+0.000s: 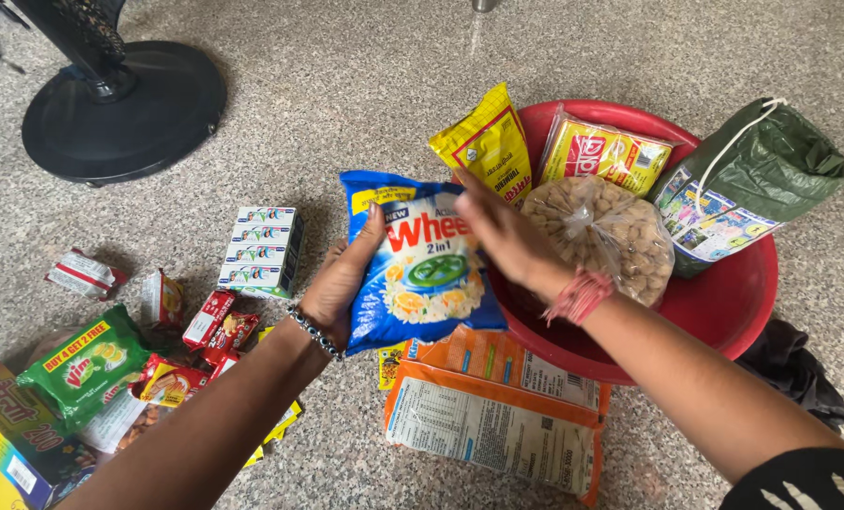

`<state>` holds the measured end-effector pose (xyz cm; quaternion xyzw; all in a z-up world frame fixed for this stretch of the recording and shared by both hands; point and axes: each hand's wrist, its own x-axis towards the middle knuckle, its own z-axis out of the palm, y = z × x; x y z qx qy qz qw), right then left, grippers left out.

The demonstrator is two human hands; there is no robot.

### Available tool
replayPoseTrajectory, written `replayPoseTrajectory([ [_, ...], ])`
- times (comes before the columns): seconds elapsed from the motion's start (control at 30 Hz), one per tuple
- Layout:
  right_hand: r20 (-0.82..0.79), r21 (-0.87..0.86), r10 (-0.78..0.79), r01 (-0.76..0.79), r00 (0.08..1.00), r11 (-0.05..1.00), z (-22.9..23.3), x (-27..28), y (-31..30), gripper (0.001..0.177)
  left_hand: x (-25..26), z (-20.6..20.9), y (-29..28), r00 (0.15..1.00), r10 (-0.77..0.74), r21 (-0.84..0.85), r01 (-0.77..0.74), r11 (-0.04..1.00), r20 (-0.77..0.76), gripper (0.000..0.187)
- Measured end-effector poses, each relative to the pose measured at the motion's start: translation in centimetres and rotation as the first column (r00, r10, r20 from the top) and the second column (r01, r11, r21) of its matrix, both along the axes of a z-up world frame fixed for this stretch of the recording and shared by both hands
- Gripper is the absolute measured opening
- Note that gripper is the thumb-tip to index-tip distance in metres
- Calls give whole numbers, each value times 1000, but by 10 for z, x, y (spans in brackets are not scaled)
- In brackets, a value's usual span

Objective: The person wipes the inside of a red plastic basin with a dark cloth, then places various grocery items into it. Items include a bag of peanuts, a packet of biscuits, a green bag, a yellow packet, a blue packet, a box of incense, and a large orange packet.

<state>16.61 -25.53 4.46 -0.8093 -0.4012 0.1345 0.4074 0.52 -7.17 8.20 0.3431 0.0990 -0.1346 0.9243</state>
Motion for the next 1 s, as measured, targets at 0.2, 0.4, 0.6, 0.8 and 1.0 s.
replayPoseTrajectory([
  [0.2, -877, 178, 25, 276, 479, 945, 3, -7, -17, 111, 0, 10, -6, 995, -67, -3, 67, 998, 68, 82],
  [0.4, -866, 429, 288, 310, 410, 849, 23, -37, -25, 96, 13, 11, -10, 994, -44, 16, 43, 999, 101, 81],
  [0.6, -957, 269, 223, 285, 186, 920, 20, -40, -20, 59, 14, -16, -4, 957, 282, 270, -257, 928, -60, 65],
  [0.8, -919, 253, 161, 223, 361, 942, 21, -45, -19, 53, 24, -46, 8, 875, 466, 463, -363, 809, -128, 68],
  [1.0, -853, 264, 173, 122, 493, 957, 26, -57, -23, 57, 25, -60, 24, 839, 528, 497, -406, 767, -129, 66],
])
